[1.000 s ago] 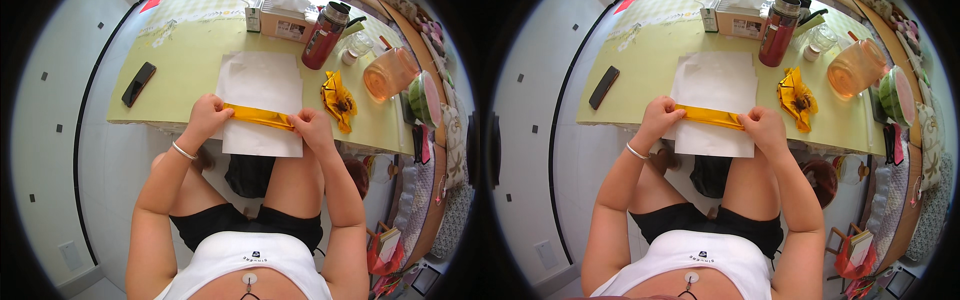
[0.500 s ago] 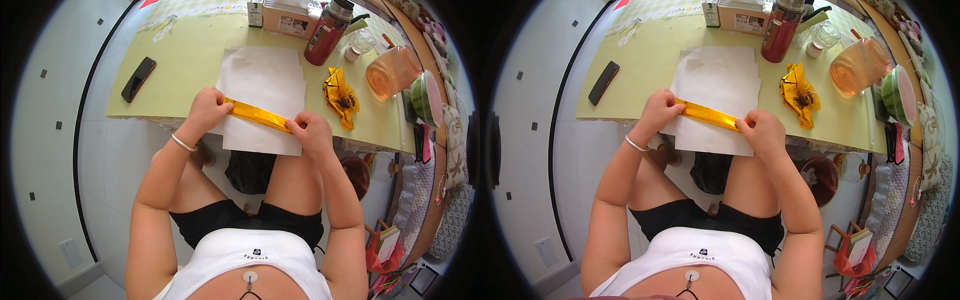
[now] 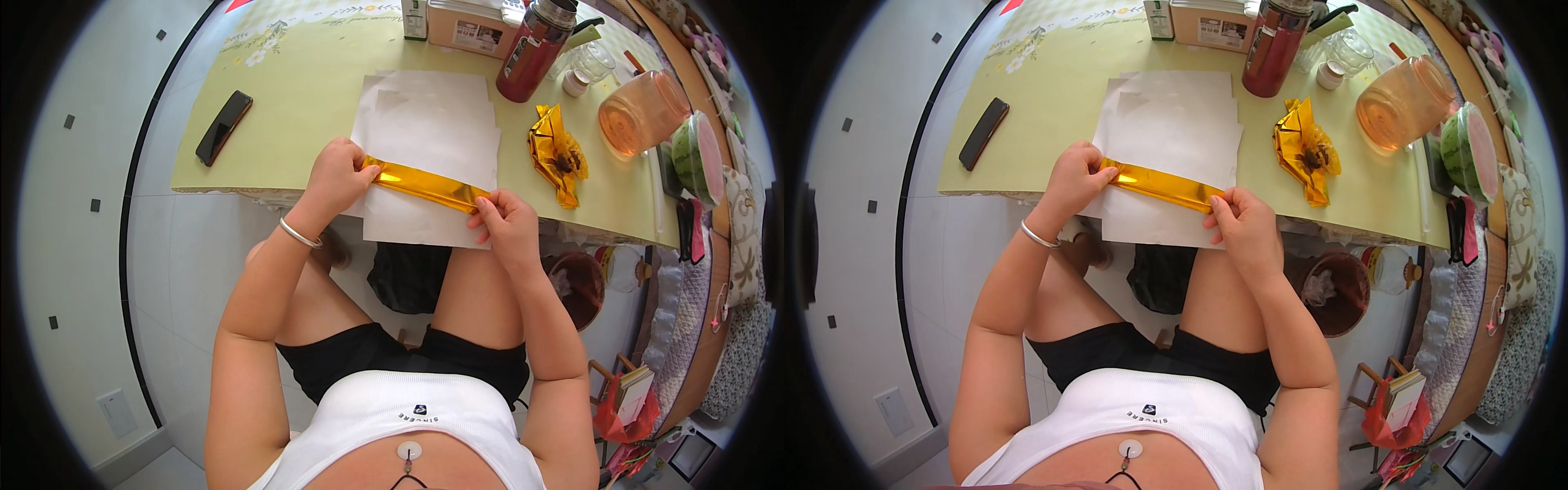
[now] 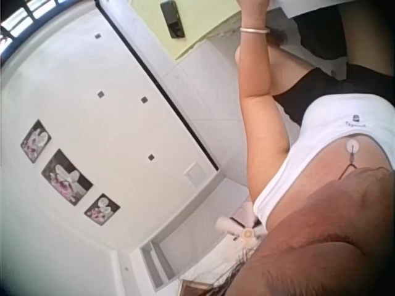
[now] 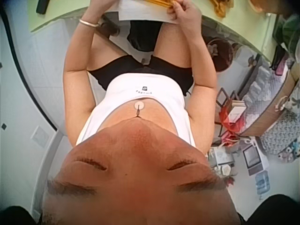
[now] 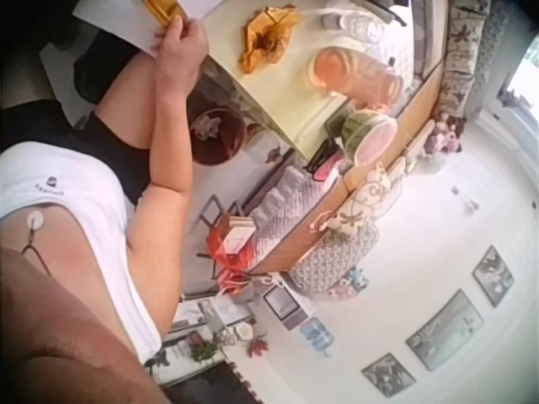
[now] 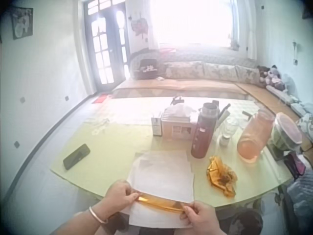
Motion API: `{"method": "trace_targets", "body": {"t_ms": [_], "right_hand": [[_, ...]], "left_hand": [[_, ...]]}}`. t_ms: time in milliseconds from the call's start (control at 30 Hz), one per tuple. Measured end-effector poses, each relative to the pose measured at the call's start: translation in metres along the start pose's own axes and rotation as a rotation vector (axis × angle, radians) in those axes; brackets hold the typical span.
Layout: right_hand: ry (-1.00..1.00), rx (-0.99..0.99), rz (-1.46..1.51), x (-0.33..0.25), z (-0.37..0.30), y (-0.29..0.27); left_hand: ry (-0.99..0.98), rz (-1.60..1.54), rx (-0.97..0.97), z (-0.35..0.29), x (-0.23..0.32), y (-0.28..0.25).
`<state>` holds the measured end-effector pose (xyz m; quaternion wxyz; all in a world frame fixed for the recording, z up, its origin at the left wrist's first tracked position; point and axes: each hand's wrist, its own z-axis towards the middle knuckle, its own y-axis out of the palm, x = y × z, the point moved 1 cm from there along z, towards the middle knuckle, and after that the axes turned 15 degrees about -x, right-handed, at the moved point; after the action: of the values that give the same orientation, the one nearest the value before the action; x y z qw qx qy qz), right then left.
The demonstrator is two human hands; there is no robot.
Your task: The person sits on the floor and folds a sheet of gold-colored paper into a smaller rectangular shape using both hands. They repeatedly fold the paper in half, smooth the creases, and adjust the edges to create a neat, compact packet.
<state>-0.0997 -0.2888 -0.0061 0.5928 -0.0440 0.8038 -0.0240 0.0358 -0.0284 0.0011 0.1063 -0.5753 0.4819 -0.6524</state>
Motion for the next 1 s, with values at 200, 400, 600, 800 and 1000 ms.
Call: {"method": "trace_targets", "body": {"t_ms": [200,400,600,800,1000], "right_hand": [[0.011,0.017,-0.178,-0.002,-0.001,0.005],[0.009,0.048,-0.252,-0.005,-0.001,0.008],[-0.066,0.155,-0.542,-0.003,0.001,0.01],[-0.106,0.24,-0.796,-0.008,-0.004,0.017],[-0.325,0.316,-1.291,-0.009,-0.002,0.023]], "left_hand": [[0.001,-0.05,-0.023,0.001,-0.002,-0.004],[0.002,-0.048,-0.015,0.001,-0.001,-0.003],[0.032,0.081,-0.023,-0.001,0.002,-0.005],[0.751,0.577,0.165,-0.003,0.016,-0.002],[0.892,0.763,-0.015,-0.002,0.009,0.003]]}}
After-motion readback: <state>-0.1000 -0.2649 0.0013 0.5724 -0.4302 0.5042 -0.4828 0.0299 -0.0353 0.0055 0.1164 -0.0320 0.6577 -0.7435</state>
